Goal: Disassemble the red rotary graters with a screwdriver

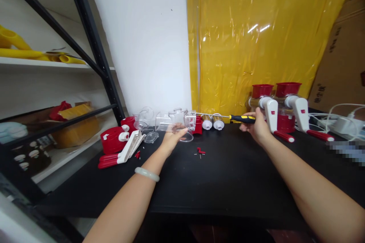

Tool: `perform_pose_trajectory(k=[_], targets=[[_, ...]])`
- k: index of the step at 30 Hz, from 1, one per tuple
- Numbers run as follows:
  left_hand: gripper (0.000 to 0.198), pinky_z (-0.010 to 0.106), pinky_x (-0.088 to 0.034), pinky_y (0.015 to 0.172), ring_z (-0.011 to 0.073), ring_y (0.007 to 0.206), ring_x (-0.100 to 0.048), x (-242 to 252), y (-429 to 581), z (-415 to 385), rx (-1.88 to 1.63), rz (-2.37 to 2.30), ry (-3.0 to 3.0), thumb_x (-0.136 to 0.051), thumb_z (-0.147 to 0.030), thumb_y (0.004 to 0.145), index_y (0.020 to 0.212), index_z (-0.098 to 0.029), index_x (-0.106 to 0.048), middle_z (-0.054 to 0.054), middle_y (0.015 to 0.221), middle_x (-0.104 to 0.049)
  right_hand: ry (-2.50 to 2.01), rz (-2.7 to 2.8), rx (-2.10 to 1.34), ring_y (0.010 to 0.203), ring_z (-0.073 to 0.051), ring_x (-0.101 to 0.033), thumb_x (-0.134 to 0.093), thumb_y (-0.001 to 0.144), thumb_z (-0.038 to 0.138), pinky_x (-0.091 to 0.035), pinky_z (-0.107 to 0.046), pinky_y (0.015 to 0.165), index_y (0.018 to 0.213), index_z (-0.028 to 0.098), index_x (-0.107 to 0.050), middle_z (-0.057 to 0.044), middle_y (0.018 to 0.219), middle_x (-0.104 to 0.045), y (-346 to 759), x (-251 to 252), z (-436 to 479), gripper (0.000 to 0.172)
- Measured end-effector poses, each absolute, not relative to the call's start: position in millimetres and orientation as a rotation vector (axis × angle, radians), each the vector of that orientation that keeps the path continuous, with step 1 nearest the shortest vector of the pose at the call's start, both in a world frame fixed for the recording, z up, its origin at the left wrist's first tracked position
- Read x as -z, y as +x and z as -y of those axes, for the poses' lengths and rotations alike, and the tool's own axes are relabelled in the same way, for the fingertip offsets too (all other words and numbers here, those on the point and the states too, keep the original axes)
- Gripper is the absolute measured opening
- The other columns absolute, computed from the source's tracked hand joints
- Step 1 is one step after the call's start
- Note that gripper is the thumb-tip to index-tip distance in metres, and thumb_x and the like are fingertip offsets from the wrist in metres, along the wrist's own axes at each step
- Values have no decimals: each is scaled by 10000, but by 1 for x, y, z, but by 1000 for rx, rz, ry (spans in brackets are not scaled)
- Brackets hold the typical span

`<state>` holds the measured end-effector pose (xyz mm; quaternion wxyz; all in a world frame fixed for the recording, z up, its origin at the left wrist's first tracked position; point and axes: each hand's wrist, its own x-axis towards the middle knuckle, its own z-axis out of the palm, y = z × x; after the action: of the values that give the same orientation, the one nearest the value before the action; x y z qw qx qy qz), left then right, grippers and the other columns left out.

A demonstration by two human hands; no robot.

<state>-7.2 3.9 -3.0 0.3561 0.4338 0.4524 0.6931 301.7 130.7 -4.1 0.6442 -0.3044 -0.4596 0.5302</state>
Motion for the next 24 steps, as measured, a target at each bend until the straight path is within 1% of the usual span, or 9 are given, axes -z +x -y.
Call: perform_pose_trajectory(k=[3,5,7,9,11,14,17,21,24], targets=[[551,261,-582,566,180,836,-678,2,-8,-4,-1801,-1171,1124,-898,-273,537,977,-154,-590,53,969,-679,-774,1116,-1100,358,-93,-340,-672,776,487,-438,-273,420,705,228,-570,65,432,-395,299,8,-133,287],[551,260,-583,561,177,828,-678,2,-7,-4,-1800,-1174,1127,-898,-269,535,977,-152,-590,53,969,-678,-626,1017,-1214,417,-92,-423,-724,690,303,-471,-262,468,748,241,-575,60,526,-495,299,5,-130,171],[557,258,-584,557,169,811,-676,1,-6,-4,-1797,-1180,1127,-899,-261,532,981,-149,-588,55,975,-679,-454,891,-1370,562,-126,-566,-689,607,191,-525,-283,549,789,252,-579,40,669,-597,301,0,-125,221],[567,253,-583,549,162,795,-674,1,-5,-3,-1799,-1186,1124,-899,-252,526,986,-149,-584,56,978,-680,-363,854,-1475,706,-172,-641,-658,597,196,-556,-323,614,803,249,-586,8,754,-641,304,-5,-122,224],[572,246,-580,543,158,788,-673,1,-5,-3,-1803,-1188,1126,-898,-249,526,992,-149,-581,56,974,-682,-401,876,-1475,700,-190,-647,-645,682,318,-549,-339,592,790,238,-585,-19,747,-647,304,-5,-120,147],[566,239,-580,549,157,790,-674,1,-6,-3,-1805,-1183,1131,-899,-255,527,984,-152,-581,52,969,-681,-611,963,-1320,439,-138,-490,-576,805,556,-462,-308,462,738,227,-564,13,531,-524,299,-1,-122,336],[560,245,-583,553,162,801,-675,1,-6,-3,-1808,-1171,1134,-900,-268,523,968,-155,-580,47,963,-676,-657,1002,-1221,367,-82,-332,-688,760,439,-415,-270,442,727,225,-555,72,453,-406,295,1,-123,254],[563,252,-577,552,167,805,-674,1,-5,-3,-1798,-1176,1128,-896,-257,526,981,-157,-580,52,975,-675,-412,829,-1414,618,-130,-576,-691,582,170,-509,-287,579,791,245,-550,39,696,-595,299,-4,-120,262],[561,251,-568,561,166,798,-677,1,-5,-2,-1791,-1180,1122,-893,-244,528,987,-162,-580,56,983,-683,-389,852,-1451,709,-170,-620,-680,634,252,-532,-327,617,794,250,-544,15,740,-620,302,-6,-120,210]])
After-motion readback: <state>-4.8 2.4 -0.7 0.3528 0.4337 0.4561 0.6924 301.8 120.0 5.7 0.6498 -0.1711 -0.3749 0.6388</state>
